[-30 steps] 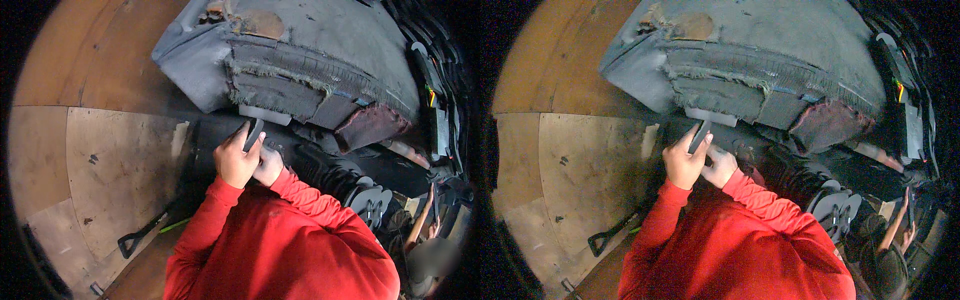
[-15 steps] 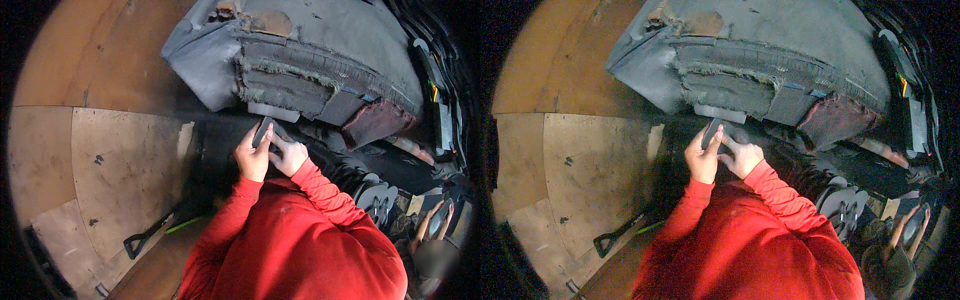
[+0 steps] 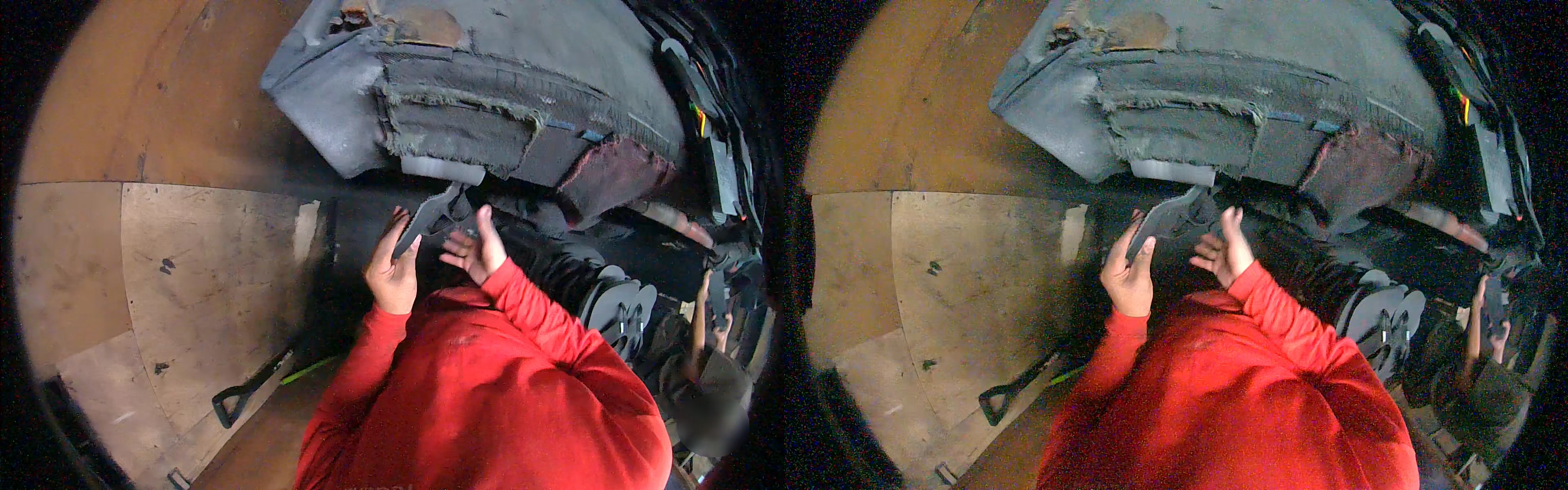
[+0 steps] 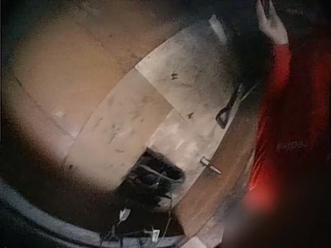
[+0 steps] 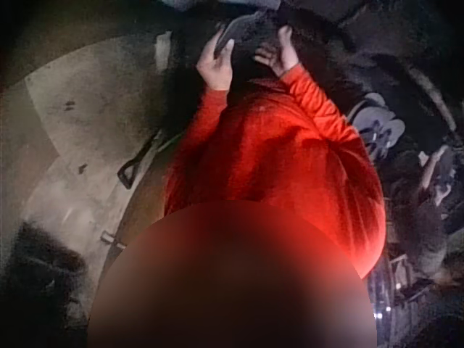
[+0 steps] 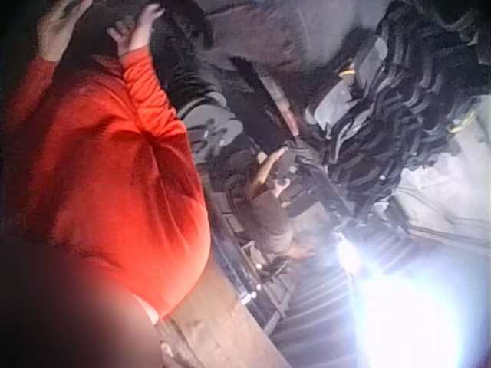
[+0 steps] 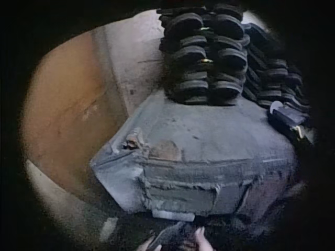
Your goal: The person repeatedly picks up a grey flip-flop and a separate sole piece, presses them together, and places the assembled pair on a nearby pile. The process is repeated multiple times with different flip-flops.
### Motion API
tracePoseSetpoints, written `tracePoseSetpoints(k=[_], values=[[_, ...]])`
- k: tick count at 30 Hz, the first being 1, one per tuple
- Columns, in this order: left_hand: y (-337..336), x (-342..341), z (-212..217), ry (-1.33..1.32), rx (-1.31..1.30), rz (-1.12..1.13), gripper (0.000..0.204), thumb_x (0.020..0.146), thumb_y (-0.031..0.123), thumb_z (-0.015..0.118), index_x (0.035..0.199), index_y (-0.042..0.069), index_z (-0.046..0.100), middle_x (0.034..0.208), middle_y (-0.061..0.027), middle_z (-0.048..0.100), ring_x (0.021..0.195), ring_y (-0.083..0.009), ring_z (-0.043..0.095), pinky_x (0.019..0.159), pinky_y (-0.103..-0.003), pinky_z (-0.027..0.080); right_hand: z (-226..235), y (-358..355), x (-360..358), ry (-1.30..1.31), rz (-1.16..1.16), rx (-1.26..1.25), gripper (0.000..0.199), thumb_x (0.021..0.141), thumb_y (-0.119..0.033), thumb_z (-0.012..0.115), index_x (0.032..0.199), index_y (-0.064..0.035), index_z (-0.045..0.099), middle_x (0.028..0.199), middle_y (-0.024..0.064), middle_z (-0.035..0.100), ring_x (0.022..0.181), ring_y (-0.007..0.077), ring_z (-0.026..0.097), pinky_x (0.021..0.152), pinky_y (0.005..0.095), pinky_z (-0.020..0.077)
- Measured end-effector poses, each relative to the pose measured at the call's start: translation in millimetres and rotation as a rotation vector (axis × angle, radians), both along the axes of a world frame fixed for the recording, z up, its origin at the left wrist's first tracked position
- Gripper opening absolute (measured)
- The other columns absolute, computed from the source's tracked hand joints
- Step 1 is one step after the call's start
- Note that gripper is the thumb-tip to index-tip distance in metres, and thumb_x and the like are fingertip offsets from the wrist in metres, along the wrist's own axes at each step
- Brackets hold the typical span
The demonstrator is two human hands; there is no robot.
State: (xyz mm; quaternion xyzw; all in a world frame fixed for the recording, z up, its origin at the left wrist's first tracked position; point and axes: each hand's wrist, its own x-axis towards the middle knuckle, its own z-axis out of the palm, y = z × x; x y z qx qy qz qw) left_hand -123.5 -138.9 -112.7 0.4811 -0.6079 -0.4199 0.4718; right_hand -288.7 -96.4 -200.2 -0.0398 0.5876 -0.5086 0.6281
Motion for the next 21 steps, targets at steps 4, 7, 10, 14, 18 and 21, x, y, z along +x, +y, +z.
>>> tracePoseSetpoints(k=[4, 7, 10, 14, 18, 21], values=[[-3, 5, 30, -0.188, -0.038, -0.052, 0.03, 0.091, 0.011, 0.07, 0.117, -0.004, 0.065, 0.115, -0.0164, 0.065, 0.108, -0.0278, 0.062, 0.096, -0.037, 0.048, -14, -34, -10, -0.672, 0.003, -0.372, 0.055, 0.102, -0.025, 0.054, 0.147, -0.0152, 0.024, 0.123, 0.0201, 0.059, 0.1, 0.0398, 0.067, 0.082, 0.0569, 0.0594], [-21, -2, 50, -0.376, -0.154, -0.098, 0.031, 0.092, 0.02, 0.069, 0.113, -0.002, 0.066, 0.113, -0.0169, 0.061, 0.107, -0.032, 0.058, 0.095, -0.04, 0.046, -14, -63, -3, -0.716, 0.103, -0.511, 0.046, 0.101, -0.009, 0.053, 0.14, -0.0092, 0.028, 0.123, 0.0187, 0.057, 0.101, 0.0356, 0.067, 0.084, 0.0533, 0.0608], [-40, -9, 60, -0.535, -0.221, -0.151, 0.03, 0.092, 0.021, 0.068, 0.112, -0.001, 0.067, 0.106, -0.0174, 0.064, 0.1, -0.0339, 0.059, 0.09, -0.041, 0.046, -13, -74, 7, -0.738, 0.053, -0.414, 0.041, 0.101, -0.014, 0.055, 0.137, -0.0085, 0.035, 0.125, 0.0161, 0.058, 0.107, 0.0341, 0.065, 0.088, 0.0526, 0.0596], [-50, -31, 48, -0.573, -0.159, -0.297, 0.029, 0.096, 0.021, 0.063, 0.111, -0.003, 0.063, 0.095, -0.0253, 0.068, 0.089, -0.0417, 0.068, 0.073, -0.044, 0.052, -15, -53, -3, -0.731, -0.063, -0.284, 0.045, 0.097, -0.016, 0.063, 0.134, -0.0162, 0.037, 0.119, 0.0149, 0.057, 0.102, 0.0322, 0.066, 0.085, 0.052, 0.0609], [-56, -52, 34, -0.446, 0.117, -0.38, 0.027, 0.094, 0.018, 0.063, 0.11, -0.004, 0.063, 0.091, -0.0251, 0.069, 0.085, -0.0409, 0.069, 0.072, -0.043, 0.053, -15, -27, -27, -0.718, -0.067, -0.093, 0.052, 0.093, -0.02, 0.07, 0.134, -0.0104, 0.039, 0.118, 0.0159, 0.059, 0.1, 0.0352, 0.066, 0.085, 0.0498, 0.0611], [-53, -47, 46, -0.49, 0.164, -0.33, 0.025, 0.094, 0.016, 0.062, 0.11, -0.004, 0.064, 0.091, -0.0225, 0.07, 0.085, -0.0341, 0.071, 0.074, -0.04, 0.053, -6, -28, -32, -0.691, 0.014, -0.049, 0.053, 0.091, -0.022, 0.073, 0.132, -0.0028, 0.044, 0.115, 0.0177, 0.063, 0.1, 0.037, 0.068, 0.086, 0.0481, 0.0611]])
